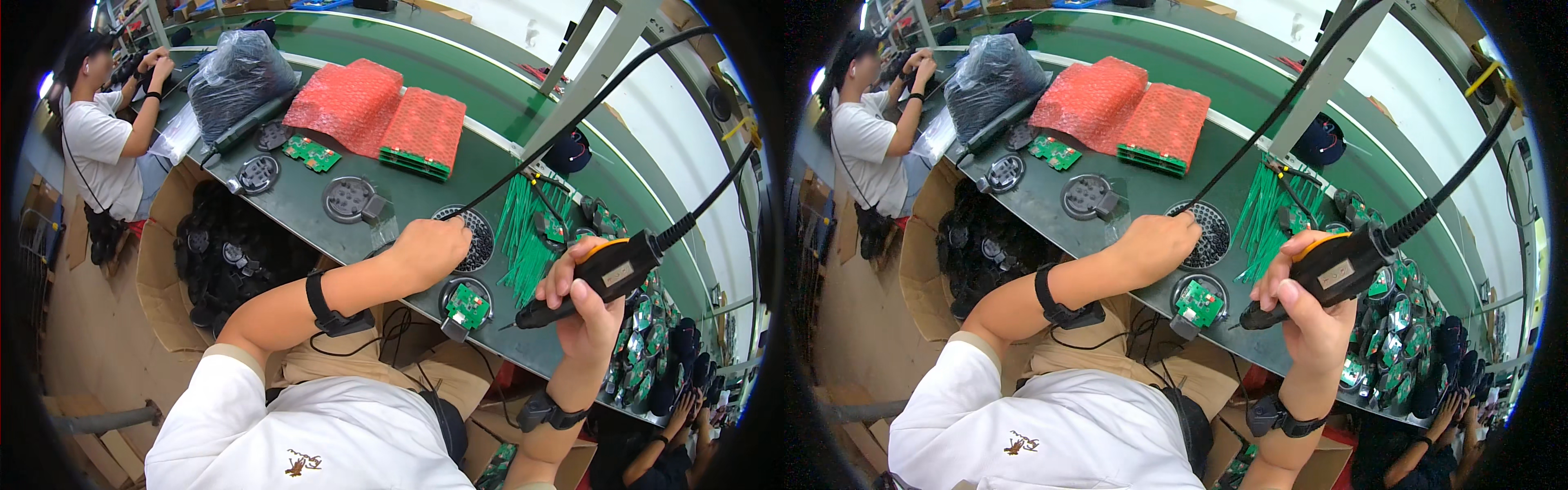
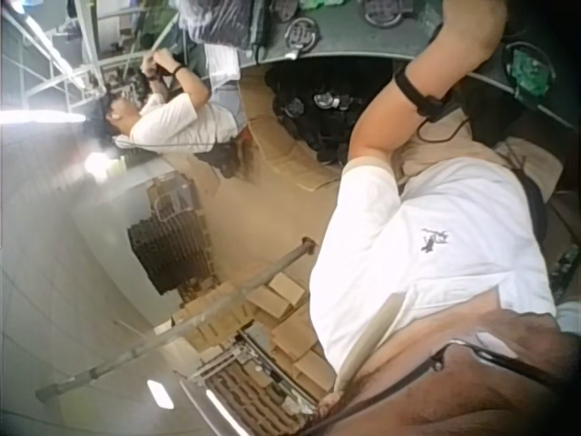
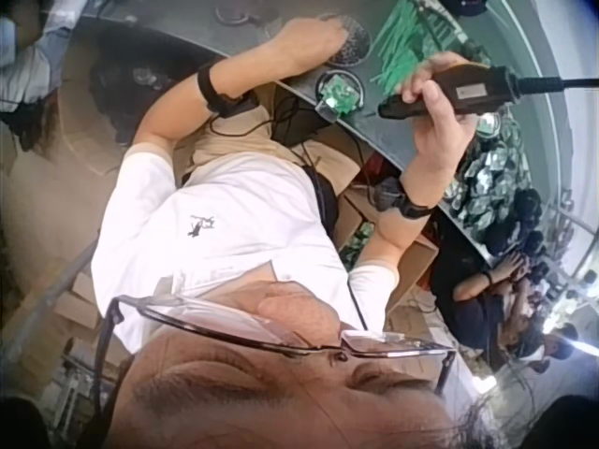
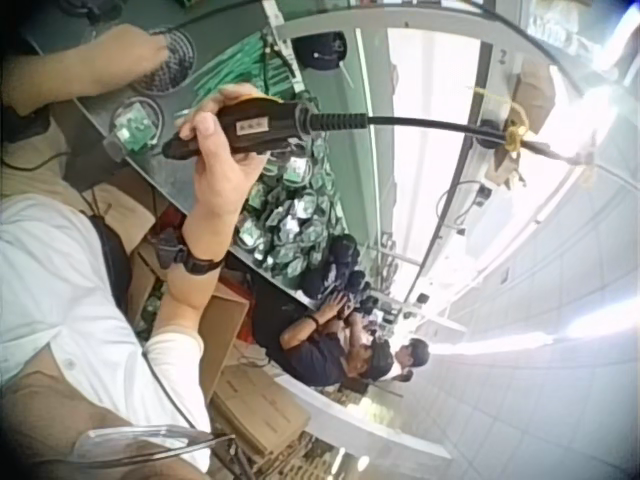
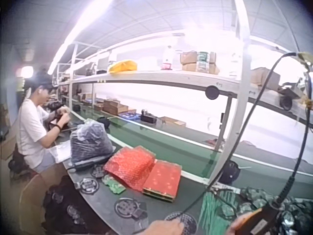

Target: The person is assembling electronic circuit boards into plastic housings and using an electric screwdriver.

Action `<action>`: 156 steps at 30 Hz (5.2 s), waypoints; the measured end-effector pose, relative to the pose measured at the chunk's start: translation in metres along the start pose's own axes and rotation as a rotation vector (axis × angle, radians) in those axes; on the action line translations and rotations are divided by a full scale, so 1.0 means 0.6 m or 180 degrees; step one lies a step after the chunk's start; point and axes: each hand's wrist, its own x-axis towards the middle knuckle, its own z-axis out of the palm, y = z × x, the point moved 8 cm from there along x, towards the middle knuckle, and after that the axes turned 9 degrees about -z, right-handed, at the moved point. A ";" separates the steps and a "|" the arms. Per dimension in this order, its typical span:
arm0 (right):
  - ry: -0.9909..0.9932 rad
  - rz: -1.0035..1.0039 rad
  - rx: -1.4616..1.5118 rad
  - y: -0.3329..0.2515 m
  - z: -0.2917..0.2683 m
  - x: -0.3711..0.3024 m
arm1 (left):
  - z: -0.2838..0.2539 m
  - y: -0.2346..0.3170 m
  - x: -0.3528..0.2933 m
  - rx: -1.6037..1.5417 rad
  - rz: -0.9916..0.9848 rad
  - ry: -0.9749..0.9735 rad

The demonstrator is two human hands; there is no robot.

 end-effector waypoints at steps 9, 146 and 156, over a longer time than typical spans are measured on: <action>0.0611 -0.0231 -0.0261 0.002 -0.005 -0.004 | 0.002 0.000 0.004 -0.0025 -0.0064 -0.0026; 0.0490 -0.0476 -0.0064 0.102 0.056 0.017 | -0.031 0.077 -0.144 -0.1057 -0.0188 0.0256; 0.0616 -0.0495 -0.0024 0.103 0.050 0.022 | -0.039 0.082 -0.147 -0.0945 -0.0206 0.0378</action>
